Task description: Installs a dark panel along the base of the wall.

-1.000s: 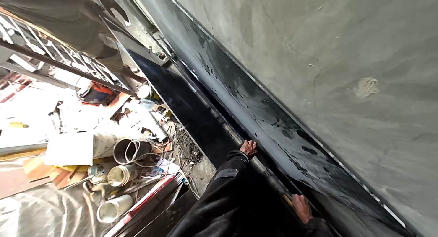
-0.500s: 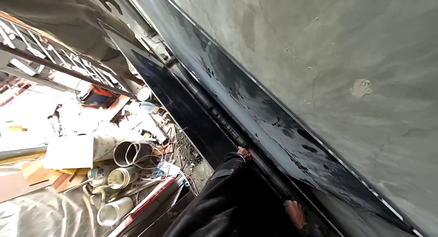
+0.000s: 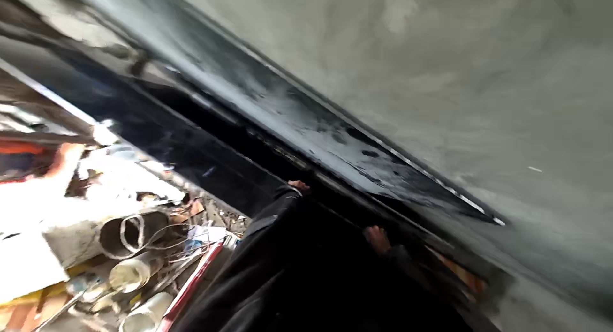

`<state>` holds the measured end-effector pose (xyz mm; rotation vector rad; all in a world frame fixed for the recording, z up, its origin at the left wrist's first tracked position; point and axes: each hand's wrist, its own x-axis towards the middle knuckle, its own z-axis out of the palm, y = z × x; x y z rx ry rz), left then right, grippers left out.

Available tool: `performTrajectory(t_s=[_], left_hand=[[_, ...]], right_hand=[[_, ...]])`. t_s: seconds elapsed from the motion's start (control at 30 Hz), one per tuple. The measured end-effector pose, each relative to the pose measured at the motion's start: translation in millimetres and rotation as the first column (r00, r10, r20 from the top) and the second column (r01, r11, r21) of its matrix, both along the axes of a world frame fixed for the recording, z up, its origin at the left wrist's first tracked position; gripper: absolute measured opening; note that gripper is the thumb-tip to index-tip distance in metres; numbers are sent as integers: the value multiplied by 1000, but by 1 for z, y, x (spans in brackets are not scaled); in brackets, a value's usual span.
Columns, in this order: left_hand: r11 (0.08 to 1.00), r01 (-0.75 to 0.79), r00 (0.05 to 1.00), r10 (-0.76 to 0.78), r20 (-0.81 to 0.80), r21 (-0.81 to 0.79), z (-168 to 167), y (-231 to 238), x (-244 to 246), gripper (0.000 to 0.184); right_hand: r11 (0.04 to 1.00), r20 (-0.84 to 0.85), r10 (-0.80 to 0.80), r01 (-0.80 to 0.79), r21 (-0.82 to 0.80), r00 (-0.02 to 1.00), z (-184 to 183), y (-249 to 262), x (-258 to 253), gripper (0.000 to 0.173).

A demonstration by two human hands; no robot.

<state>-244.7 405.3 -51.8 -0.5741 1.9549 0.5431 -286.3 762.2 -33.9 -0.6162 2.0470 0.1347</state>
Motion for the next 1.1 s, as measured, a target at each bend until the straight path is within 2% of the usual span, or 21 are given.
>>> performTrajectory(t_s=[0.03, 0.07, 0.23, 0.37, 0.5, 0.53, 0.6, 0.63, 0.67, 0.7, 0.73, 0.77, 0.8, 0.93, 0.97, 1.0, 1.03, 1.07, 1.1], left_hand=[[992, -127, 992, 127, -9, 15, 2, 3, -4, 39], [992, -119, 993, 118, 23, 49, 7, 3, -8, 40], [985, 114, 988, -126, 88, 132, 20, -4, -11, 40], [990, 91, 995, -95, 31, 112, 10, -6, -4, 36], [957, 266, 962, -272, 35, 117, 5, -8, -3, 38], [958, 261, 962, -268, 51, 122, 12, -7, -4, 40], [988, 71, 996, -79, 51, 134, 19, -8, -6, 43], [982, -122, 992, 116, 49, 145, 25, -9, -7, 44], [957, -248, 969, 244, 43, 153, 31, -10, -7, 45], [943, -295, 955, 294, 30, 153, 31, -12, -6, 46], [945, -290, 957, 289, 27, 149, 34, -14, -6, 47], [966, -214, 977, 211, 34, 144, 37, -15, -8, 47], [961, -241, 970, 239, 34, 138, 41, -16, -9, 47], [850, -509, 858, 513, 6, 136, 43, -19, -4, 48], [793, -588, 803, 596, -1, 160, 41, -21, -2, 48], [675, -710, 686, 727, -19, 203, 38, -21, 0, 46], [475, -839, 489, 872, -15, 267, 36, -21, 2, 43], [148, -925, 170, 985, 32, 350, 32, -21, 0, 39], [-154, -904, -119, 987, 110, 400, 31, -22, -3, 37]], right_hand=[[1000, 19, -14, 13, 22, 1000, 1, -3, -4, 30], [999, 44, -28, 26, 43, 999, 2, -4, -4, 32], [993, 107, -38, 26, 113, 994, -2, -7, -2, 36], [995, 86, -22, 13, 99, 996, 1, -7, -4, 36], [995, 94, -29, 20, 93, 995, -2, -3, 0, 38], [996, 88, -24, 16, 93, 996, -2, -2, 0, 39], [996, 78, -21, 14, 89, 997, -1, -1, -1, 40], [997, 69, -21, 15, 74, 997, 0, 1, -1, 39], [998, 60, -22, 18, 59, 998, 1, 2, -2, 39], [999, 56, -21, 19, 41, 998, 0, 4, -2, 39], [1000, 52, -21, 20, 20, 998, -1, 8, -1, 39], [1000, 40, -23, 23, -9, 999, -4, 11, -1, 39], [999, 29, -24, 25, -36, 999, -7, 14, -1, 39], [994, 13, -46, 47, -100, 999, -12, 22, -3, 38], [993, 13, -60, 61, -104, 998, -11, 21, -4, 38], [991, 10, -74, 74, -109, 997, -9, 21, -4, 38], [990, 7, -84, 84, -110, 996, -8, 22, -4, 39], [989, 9, -91, 91, -112, 996, -7, 23, -5, 39], [989, 16, -102, 103, -111, 995, -6, 24, -5, 40]])
